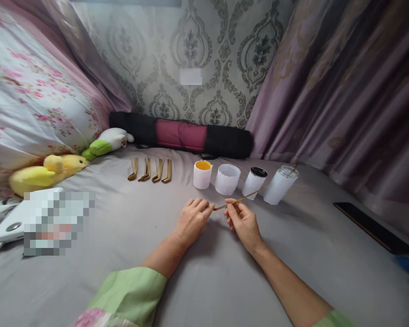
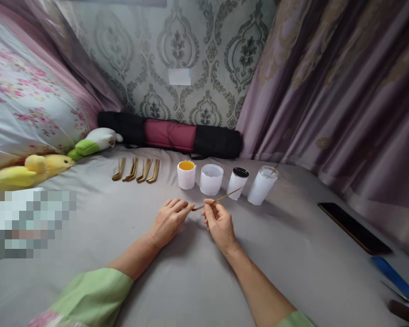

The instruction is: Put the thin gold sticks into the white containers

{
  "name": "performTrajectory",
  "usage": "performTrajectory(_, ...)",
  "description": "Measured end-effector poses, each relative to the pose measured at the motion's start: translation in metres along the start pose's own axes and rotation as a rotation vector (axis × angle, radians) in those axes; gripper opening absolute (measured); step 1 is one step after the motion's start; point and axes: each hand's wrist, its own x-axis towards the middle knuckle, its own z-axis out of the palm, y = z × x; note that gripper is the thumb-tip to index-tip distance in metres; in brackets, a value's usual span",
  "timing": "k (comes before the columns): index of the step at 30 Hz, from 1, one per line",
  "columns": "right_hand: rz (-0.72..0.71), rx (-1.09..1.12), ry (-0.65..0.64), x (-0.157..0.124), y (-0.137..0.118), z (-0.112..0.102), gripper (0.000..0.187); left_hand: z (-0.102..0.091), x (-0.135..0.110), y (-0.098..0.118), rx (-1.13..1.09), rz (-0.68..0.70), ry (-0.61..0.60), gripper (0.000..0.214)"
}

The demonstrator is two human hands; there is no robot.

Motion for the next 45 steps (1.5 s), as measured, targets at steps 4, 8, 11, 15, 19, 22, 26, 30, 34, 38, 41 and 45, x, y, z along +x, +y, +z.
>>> performTrajectory(4, 0.011, 0.042, -0.004, 0.001, 0.002, 0.000, 0.035, 0.001, 0.000, 0.000, 0.000, -0.006, -0.021, 0.030)
performTrajectory(8, 0.029, 0.069, -0.002, 0.001, 0.001, 0.000, 0.036, 0.000, 0.000, 0.000, -0.034, -0.031, -0.034, 0.029)
performTrajectory(11, 0.036, 0.078, -0.002, 0.001, 0.000, 0.000, 0.036, 0.000, 0.001, 0.001, -0.082, -0.054, -0.029, 0.029)
performTrajectory(15, 0.039, 0.078, -0.011, 0.001, 0.001, -0.001, 0.035, 0.004, 0.002, 0.002, -0.186, -0.113, 0.007, 0.029)
performTrajectory(19, 0.049, 0.070, -0.007, 0.002, 0.002, -0.001, 0.035, 0.010, 0.002, 0.002, -0.366, -0.188, 0.062, 0.026)
performTrajectory(22, 0.053, 0.058, -0.009, 0.002, 0.002, -0.001, 0.035, 0.015, 0.002, 0.002, -0.499, -0.242, 0.092, 0.022)
performTrajectory(26, 0.063, 0.049, -0.008, 0.002, 0.003, -0.002, 0.035, 0.015, 0.003, 0.002, -0.642, -0.323, 0.080, 0.019)
performTrajectory(30, 0.068, 0.052, 0.005, 0.003, 0.005, -0.003, 0.035, 0.014, 0.003, 0.003, -0.767, -0.418, 0.044, 0.021)
performTrajectory(34, 0.074, 0.065, 0.029, 0.003, 0.006, -0.003, 0.035, 0.018, 0.003, 0.004, -0.926, -0.498, 0.020, 0.023)
performTrajectory(38, 0.074, 0.078, 0.064, 0.004, 0.007, -0.005, 0.035, 0.021, 0.005, 0.006, -1.077, -0.582, -0.011, 0.025)
performTrajectory(41, 0.073, 0.089, 0.092, 0.004, 0.008, -0.006, 0.036, 0.016, 0.008, 0.009, -1.195, -0.644, -0.055, 0.029)
performTrajectory(45, 0.073, 0.101, 0.120, 0.004, 0.008, -0.006, 0.034, 0.004, 0.012, 0.011, -1.345, -0.714, -0.117, 0.036)
